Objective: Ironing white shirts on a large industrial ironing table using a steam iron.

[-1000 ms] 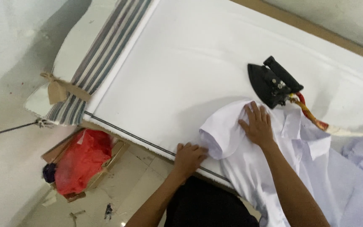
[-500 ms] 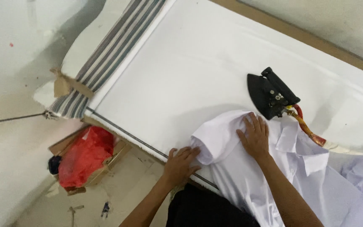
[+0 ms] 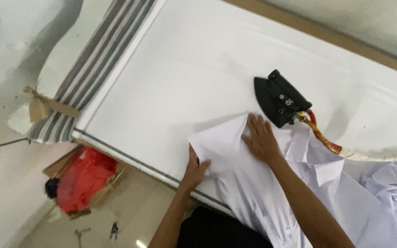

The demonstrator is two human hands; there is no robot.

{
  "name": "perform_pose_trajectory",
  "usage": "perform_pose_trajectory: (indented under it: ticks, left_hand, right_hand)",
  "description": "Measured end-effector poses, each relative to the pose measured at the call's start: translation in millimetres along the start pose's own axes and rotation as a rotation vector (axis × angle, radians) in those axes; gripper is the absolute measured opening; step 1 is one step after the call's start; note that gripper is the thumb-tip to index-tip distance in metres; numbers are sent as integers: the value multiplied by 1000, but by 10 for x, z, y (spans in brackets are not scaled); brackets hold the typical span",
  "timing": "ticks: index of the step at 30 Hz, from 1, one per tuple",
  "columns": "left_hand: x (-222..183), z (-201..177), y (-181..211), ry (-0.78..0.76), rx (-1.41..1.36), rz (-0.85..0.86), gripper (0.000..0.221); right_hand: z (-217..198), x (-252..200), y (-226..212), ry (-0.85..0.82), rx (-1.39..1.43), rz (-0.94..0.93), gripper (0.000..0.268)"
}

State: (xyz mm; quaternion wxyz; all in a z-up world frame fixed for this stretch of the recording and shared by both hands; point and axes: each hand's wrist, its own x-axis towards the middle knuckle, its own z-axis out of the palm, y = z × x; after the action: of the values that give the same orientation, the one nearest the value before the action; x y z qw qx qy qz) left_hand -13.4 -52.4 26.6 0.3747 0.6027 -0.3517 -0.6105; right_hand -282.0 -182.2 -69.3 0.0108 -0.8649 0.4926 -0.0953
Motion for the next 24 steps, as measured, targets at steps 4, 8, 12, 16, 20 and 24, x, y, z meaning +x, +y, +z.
perform_pose_trajectory:
  ticks: [4,8,12,16,20,24]
  left_hand:
    - [-243,-139,248,13,-93,-23,97]
    - [-87,-133,87,40,-83,-129,94]
    - [-40,-142,412,16,30,-156,97]
    - [-153,-197,443,83,-86,-247,104]
    - [-338,-114,126,224,-31,-198,112]
    - [-500,66,-184,441,68,-185,92]
  right_hand:
    - [-61,39,-46,134,-132,19,68]
    - [-221,182,-137,228,18,-105,59]
    - [-30,304,-119,88,-57,-236,75]
    - [-280,641,143,-82,-212,-281,83]
    - [-1010,1083,678,55,-273,91,72]
    - [-1188,1516,1134,-276,590,584,37]
